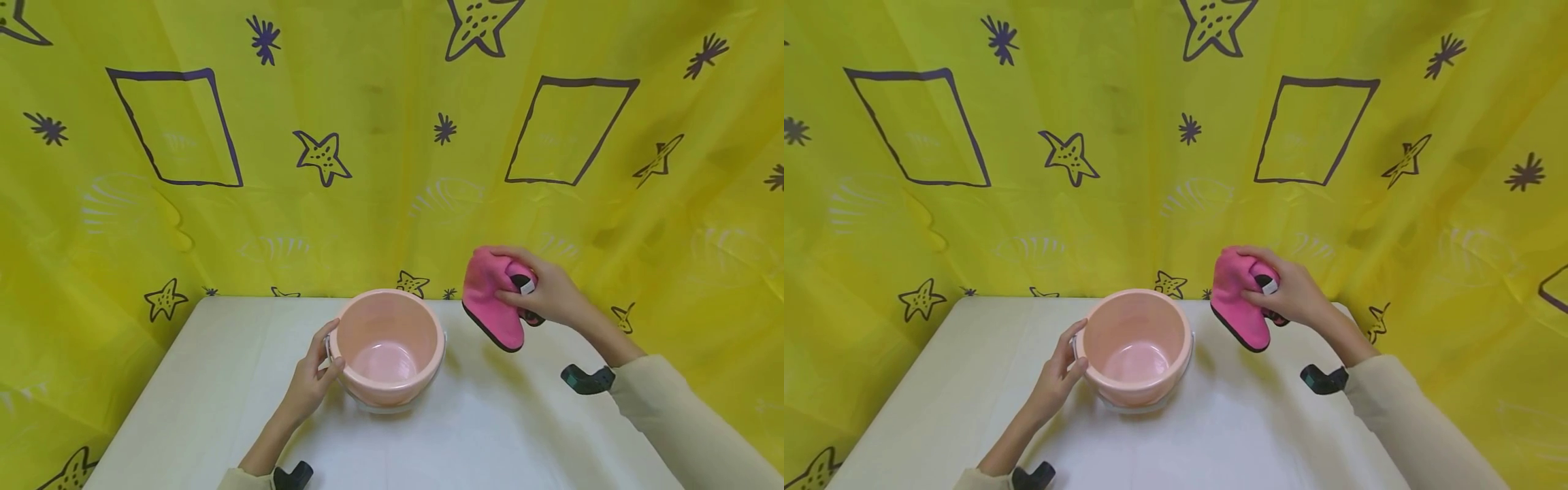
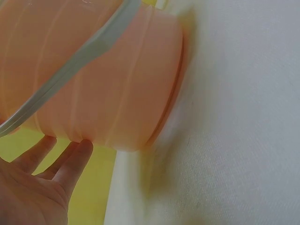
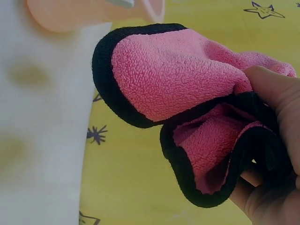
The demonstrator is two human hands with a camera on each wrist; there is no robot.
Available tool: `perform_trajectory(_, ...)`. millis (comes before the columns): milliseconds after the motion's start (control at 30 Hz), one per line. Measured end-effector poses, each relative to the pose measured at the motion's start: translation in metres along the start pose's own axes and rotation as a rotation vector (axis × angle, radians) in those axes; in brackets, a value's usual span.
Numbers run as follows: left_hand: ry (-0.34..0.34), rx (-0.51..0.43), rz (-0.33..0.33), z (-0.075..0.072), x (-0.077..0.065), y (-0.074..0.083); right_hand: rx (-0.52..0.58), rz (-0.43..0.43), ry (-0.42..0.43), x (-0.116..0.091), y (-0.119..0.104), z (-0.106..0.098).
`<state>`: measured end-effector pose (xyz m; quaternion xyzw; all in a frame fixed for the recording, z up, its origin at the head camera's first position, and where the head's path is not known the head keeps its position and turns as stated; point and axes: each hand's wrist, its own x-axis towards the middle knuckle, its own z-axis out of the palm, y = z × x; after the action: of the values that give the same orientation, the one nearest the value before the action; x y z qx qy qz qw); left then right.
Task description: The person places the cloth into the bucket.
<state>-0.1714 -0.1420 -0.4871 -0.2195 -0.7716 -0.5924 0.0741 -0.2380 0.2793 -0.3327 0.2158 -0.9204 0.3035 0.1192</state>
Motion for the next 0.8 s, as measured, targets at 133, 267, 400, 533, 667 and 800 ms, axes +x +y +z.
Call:
perform_trajectory(133, 0.007, -0.003, -0.009, 0.000, -0.001, 0.020, -0.008, -0.019, -0.009, 0.007, -0.007, 0.000)
perform_trajectory(267, 0.001, 0.009, -0.013, -0.001, -0.001, 0.028, 0.006, -0.030, -0.030, 0.014, -0.014, 0.000)
perform_trajectory(400, 0.004, 0.011, -0.021, -0.002, -0.002, 0.027, 0.008, -0.065, -0.041, 0.022, -0.022, 0.002)
perform_trajectory(533, 0.005, 0.007, -0.017, -0.002, -0.002, 0.028, 0.014, -0.110, -0.049, 0.031, -0.030, 0.003)
perform_trajectory(667, 0.002, 0.004, -0.004, -0.002, -0.001, 0.029, 0.030, -0.124, -0.073, 0.039, -0.040, 0.007)
perform_trajectory(800, -0.002, -0.006, 0.001, -0.002, -0.001, 0.025, 0.025, -0.144, -0.095, 0.047, -0.048, 0.012)
